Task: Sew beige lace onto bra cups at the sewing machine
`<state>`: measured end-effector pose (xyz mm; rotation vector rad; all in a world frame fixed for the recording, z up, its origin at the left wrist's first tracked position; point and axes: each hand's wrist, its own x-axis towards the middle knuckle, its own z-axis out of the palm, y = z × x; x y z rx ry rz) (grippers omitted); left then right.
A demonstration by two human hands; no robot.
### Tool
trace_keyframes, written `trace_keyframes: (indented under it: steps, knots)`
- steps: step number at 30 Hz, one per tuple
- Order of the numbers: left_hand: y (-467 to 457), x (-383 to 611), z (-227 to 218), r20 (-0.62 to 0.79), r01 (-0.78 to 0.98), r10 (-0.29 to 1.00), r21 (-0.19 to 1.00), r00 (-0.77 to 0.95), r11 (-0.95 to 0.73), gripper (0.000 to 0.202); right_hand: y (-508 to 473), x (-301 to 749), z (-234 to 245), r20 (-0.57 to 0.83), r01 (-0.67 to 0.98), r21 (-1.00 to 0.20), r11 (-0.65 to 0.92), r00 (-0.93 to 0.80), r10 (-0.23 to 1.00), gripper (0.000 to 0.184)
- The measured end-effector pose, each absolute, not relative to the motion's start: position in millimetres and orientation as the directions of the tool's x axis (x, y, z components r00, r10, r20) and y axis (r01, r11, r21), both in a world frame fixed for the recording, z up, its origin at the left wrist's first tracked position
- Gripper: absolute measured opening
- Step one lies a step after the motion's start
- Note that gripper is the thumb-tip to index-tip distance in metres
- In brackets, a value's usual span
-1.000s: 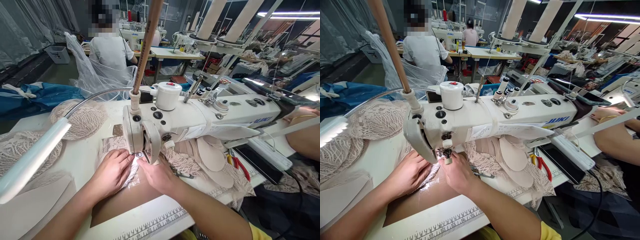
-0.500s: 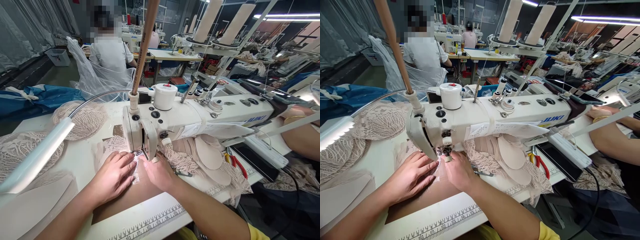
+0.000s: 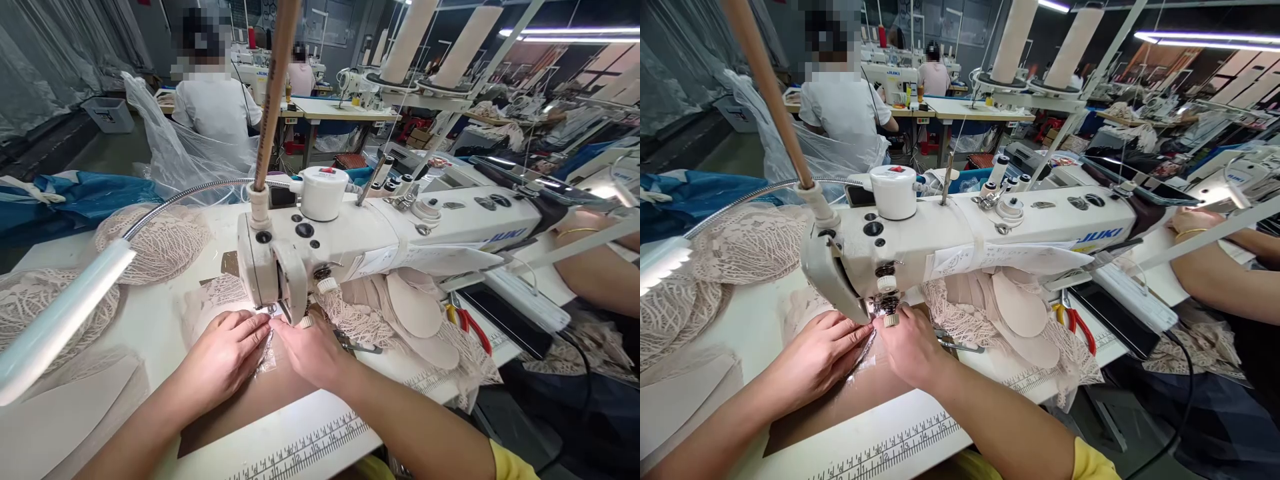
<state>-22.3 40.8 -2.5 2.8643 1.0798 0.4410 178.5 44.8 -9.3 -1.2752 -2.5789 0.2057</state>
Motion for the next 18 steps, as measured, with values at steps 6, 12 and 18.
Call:
trace_keyframes:
  steps: [6,12,18]
  knots:
    - [39.2,-20.6,-7.1,0.228,0.683,0.687,0.111,0.690,-0.722,0.032,45.3,177.4,-14.3,0.224,0.773,-0.249,0.583,-0.540,0.811,0.033]
    - [40.5,-23.8,-6.4,0.229,0.664,0.687,0.180,0.689,-0.726,0.030,43.2,180.1,-12.2,0.227,0.774,-0.256,0.579,-0.534,0.814,0.030]
    - [41.3,-28.4,-2.1,0.222,0.622,0.666,0.240,0.712,-0.745,0.026,41.5,182.3,-6.9,0.180,0.697,-0.245,0.673,-0.650,0.739,0.024]
